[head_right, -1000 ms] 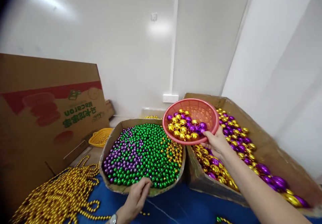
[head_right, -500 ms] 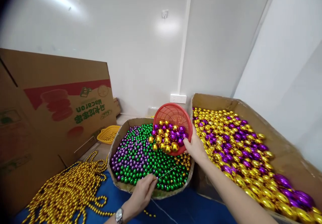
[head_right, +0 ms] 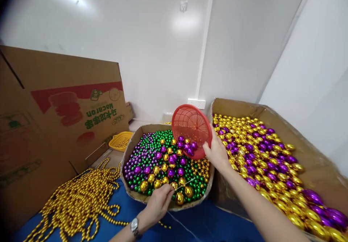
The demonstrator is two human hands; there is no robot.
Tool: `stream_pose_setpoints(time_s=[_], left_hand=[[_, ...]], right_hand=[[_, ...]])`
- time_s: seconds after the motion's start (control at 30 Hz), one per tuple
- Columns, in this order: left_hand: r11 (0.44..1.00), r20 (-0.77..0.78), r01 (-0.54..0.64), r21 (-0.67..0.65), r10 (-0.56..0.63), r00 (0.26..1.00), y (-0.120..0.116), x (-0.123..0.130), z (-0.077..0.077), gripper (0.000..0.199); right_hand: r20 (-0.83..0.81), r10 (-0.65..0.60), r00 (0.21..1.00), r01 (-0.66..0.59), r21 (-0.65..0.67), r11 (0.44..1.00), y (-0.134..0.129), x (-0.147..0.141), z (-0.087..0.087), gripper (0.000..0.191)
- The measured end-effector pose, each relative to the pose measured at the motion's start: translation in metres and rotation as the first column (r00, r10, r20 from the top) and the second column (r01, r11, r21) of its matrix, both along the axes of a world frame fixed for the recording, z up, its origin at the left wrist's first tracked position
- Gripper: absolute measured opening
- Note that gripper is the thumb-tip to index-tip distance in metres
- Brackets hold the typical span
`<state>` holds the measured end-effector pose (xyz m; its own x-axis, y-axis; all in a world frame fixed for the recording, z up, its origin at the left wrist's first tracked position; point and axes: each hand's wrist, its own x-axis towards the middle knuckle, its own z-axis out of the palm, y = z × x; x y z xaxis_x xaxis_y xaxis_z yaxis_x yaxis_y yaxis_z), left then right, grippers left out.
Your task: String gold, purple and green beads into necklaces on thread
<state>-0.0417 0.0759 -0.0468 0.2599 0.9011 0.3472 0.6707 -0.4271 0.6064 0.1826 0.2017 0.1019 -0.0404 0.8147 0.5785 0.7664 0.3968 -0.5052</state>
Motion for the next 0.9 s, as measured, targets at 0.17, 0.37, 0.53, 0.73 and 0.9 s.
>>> stream_pose_setpoints(time_s=[0.17,0.37,0.53,0.73,0.9], left_hand=[[1.000,0.006,0.007,0.000,-0.007,1.000,-0.002,0.000,0.002,0.020],[0.999,-0.023,0.031,0.025,-0.030,0.999,-0.006,-0.002,0.001,0.019],[0.992,-0.032,0.073,0.103,-0.070,0.997,-0.008,-0.005,0.001,0.017],[0.982,0.047,0.098,0.162,-0.107,0.993,-0.013,-0.008,0.001,0.016],[0.972,0.137,0.090,0.218,-0.122,0.983,-0.013,-0.010,-0.004,0.017]], right_hand=[[0.061,-0.027,0.998,0.023,0.065,0.998,-0.001,0.006,0.005,0.070],[0.186,-0.107,0.977,0.078,0.156,0.985,-0.008,0.012,0.008,0.067],[0.378,-0.237,0.895,0.150,0.245,0.958,-0.013,0.013,0.009,0.062],[0.251,-0.306,0.918,0.246,0.246,0.938,-0.025,0.042,0.040,0.064],[0.132,-0.604,0.786,0.611,-0.014,0.791,-0.040,0.101,0.064,0.075]])
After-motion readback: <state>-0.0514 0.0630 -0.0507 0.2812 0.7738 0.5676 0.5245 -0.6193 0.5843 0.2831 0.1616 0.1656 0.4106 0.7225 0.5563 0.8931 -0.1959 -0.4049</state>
